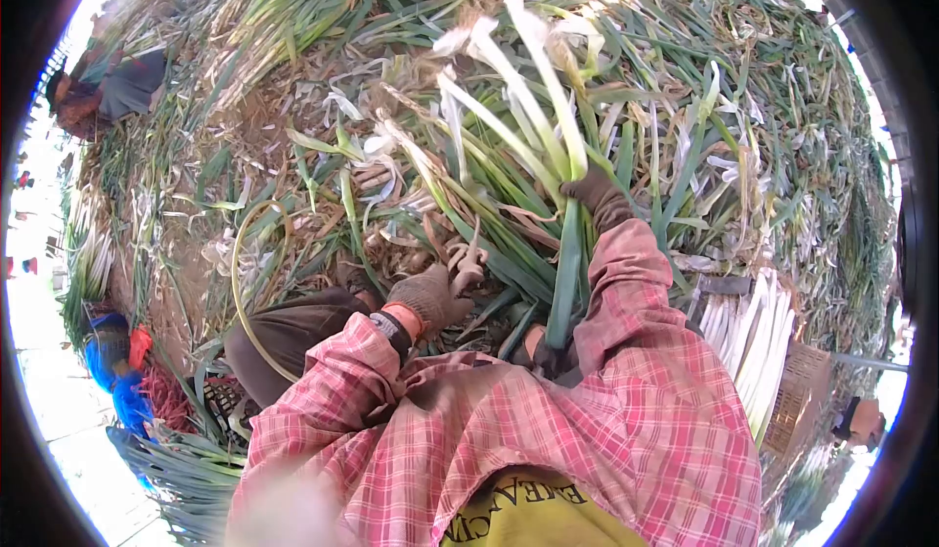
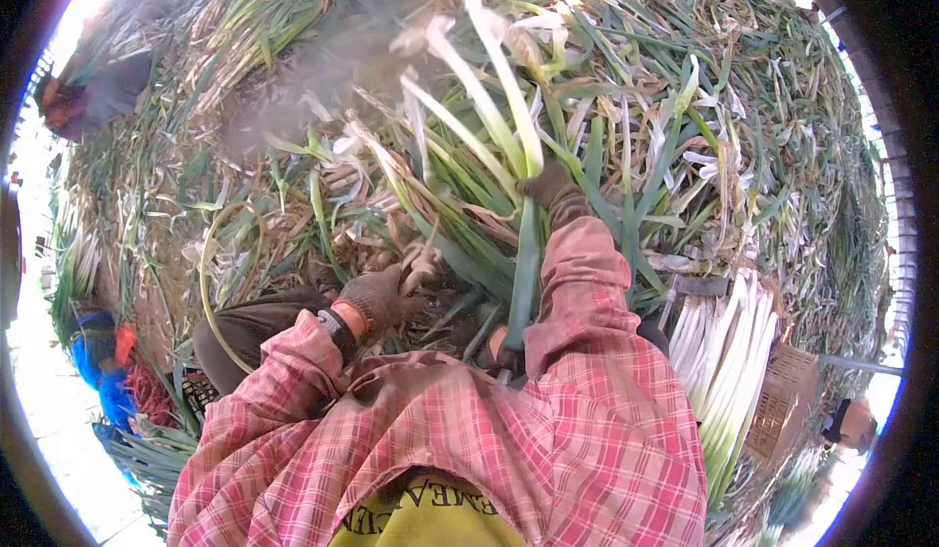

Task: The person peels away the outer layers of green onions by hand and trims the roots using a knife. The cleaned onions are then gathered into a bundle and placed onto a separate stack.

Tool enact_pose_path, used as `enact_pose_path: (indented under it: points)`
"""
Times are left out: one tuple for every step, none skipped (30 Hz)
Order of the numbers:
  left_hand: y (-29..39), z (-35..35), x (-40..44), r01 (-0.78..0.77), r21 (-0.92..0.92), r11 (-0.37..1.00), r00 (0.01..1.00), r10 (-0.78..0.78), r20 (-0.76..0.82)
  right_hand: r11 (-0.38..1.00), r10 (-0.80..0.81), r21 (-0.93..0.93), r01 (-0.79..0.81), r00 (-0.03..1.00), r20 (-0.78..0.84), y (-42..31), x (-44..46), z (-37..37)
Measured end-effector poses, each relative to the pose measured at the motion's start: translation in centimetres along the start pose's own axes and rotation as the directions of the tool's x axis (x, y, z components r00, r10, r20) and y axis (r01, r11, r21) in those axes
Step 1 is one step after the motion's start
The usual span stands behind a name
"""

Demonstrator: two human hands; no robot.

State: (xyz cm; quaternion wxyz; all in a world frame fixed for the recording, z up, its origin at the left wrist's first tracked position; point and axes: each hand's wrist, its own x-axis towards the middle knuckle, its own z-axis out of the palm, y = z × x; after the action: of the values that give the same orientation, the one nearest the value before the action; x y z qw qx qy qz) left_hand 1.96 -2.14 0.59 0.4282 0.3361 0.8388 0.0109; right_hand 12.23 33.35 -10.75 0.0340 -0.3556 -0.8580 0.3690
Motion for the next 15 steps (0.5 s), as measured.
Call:
enact_pose_path:
  points:
    - [0.2,0.0,0.2,-0.014,-0.007,1.0,0.999,0.014,0.048,0.987,-0.105,0.118,0.113,0.992,-0.074,0.3,0.2,-0.7]
    - [0.3,0.6,0.3,0.007,-0.044,0.999,1.0,-0.008,-0.024,0.99,-0.008,0.142,0.012,1.0,-0.029,0.0,0.3,-1.4]
    - [0.6,1.2,0.7,-0.019,-0.012,1.0,1.0,0.02,0.012,0.983,0.088,0.161,-0.09,0.996,0.022,-0.6,0.2,-2.2]
    - [0.9,1.9,1.3,-0.044,0.014,0.999,0.998,0.044,0.046,0.967,0.178,0.173,-0.188,0.981,0.076,-1.0,0.1,-2.5]
    - [0.9,2.6,2.0,-0.067,0.038,0.997,0.995,0.064,0.078,0.977,0.127,0.169,-0.131,0.991,0.037,-0.7,0.1,-1.8]
    - [0.8,3.2,2.7,-0.071,0.012,0.997,0.99,0.069,0.122,0.984,0.074,0.165,-0.073,0.997,-0.003,-0.5,0.2,-0.7]
    - [0.7,3.5,3.2,-0.055,0.014,0.998,0.995,0.053,0.078,0.987,0.023,0.16,-0.016,0.999,-0.043,-0.1,0.2,0.3]
    - [1.2,3.4,3.3,-0.038,0.016,0.999,0.999,0.037,0.036,0.989,0.133,0.055,-0.137,0.988,0.081,-1.7,-0.4,0.3]
    - [1.8,2.7,3.1,-0.019,0.017,1.0,1.0,0.02,-0.006,0.984,0.151,0.075,-0.16,0.982,0.113,-2.6,-1.0,1.0]
    - [2.3,1.7,2.7,-0.084,0.059,0.995,0.996,0.083,0.018,0.983,0.173,0.022,-0.18,0.97,0.173,-1.6,-0.4,2.6]
    - [2.0,2.1,3.6,-0.078,0.059,0.995,0.996,0.076,0.043,0.981,0.196,-0.032,-0.194,0.952,0.233,-0.7,0.1,4.2]
    - [1.6,2.7,4.8,-0.071,0.06,0.996,0.996,0.067,0.067,0.98,0.193,-0.082,-0.179,0.954,0.23,-0.5,0.4,5.1]
    - [1.1,3.2,5.9,-0.065,0.063,0.996,0.994,0.06,0.091,0.978,0.191,-0.129,-0.165,0.955,0.225,-0.3,0.3,6.1]
    - [1.4,1.9,6.2,0.08,0.017,0.997,0.983,-0.081,0.166,0.973,0.19,-0.174,-0.154,0.957,0.218,-0.3,0.3,6.9]
    - [1.2,1.3,6.7,0.122,-0.036,0.992,0.986,-0.117,0.119,0.971,0.214,-0.156,-0.178,0.942,0.258,-1.7,-0.3,6.4]
